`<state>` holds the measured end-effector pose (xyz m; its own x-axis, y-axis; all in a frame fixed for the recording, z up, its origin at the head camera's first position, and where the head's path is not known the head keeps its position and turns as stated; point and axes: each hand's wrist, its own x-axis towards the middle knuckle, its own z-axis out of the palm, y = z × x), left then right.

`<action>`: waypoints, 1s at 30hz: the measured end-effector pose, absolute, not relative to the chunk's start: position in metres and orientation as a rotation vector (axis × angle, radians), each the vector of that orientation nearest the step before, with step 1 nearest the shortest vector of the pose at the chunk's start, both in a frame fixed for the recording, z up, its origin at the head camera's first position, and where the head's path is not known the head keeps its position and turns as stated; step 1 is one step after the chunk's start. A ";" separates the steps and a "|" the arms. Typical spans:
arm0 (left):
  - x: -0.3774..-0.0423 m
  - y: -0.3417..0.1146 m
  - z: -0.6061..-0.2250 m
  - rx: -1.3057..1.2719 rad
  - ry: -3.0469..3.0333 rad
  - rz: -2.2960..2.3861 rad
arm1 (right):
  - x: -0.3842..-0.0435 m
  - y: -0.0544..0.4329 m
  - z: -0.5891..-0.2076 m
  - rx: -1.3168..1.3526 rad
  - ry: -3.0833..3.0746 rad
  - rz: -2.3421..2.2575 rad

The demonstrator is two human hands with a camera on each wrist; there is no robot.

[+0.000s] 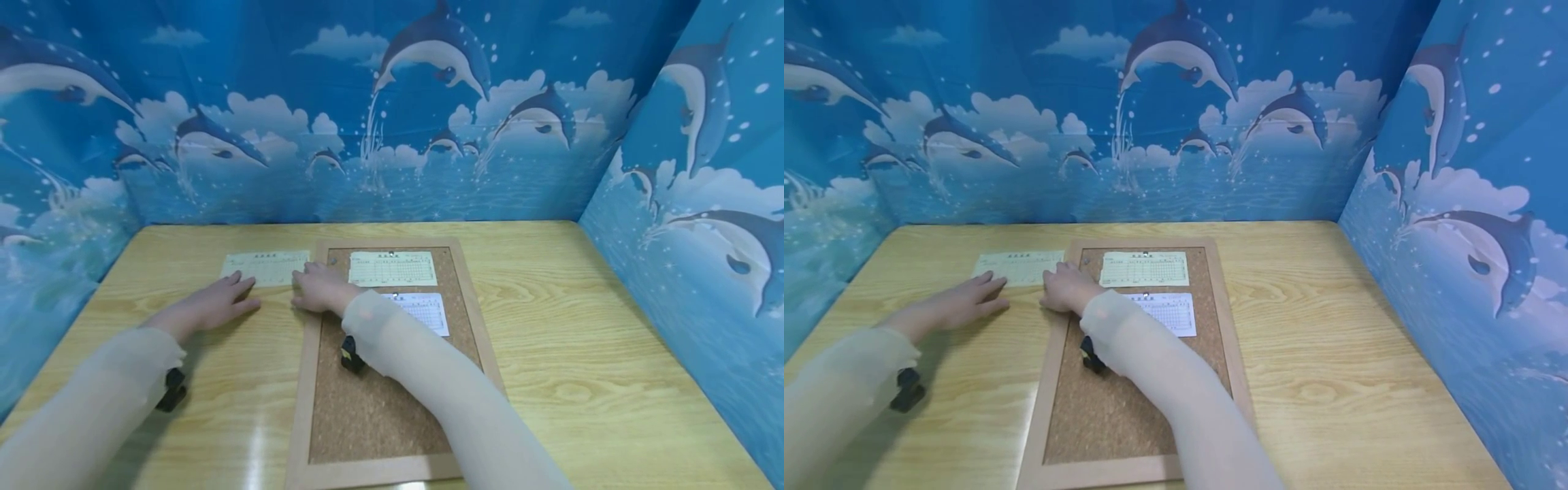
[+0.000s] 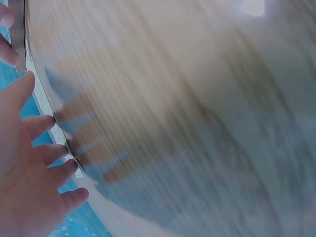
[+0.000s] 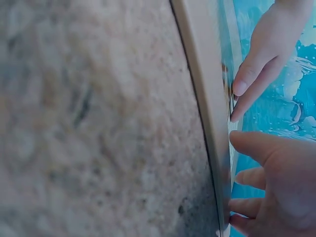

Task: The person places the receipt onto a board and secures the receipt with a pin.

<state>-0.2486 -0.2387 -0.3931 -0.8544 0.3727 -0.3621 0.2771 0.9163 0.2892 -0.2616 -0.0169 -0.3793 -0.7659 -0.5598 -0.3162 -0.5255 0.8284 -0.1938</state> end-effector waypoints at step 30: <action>-0.252 -0.250 -0.386 0.273 2.700 0.472 | -0.255 -0.022 -0.383 -0.807 2.585 0.019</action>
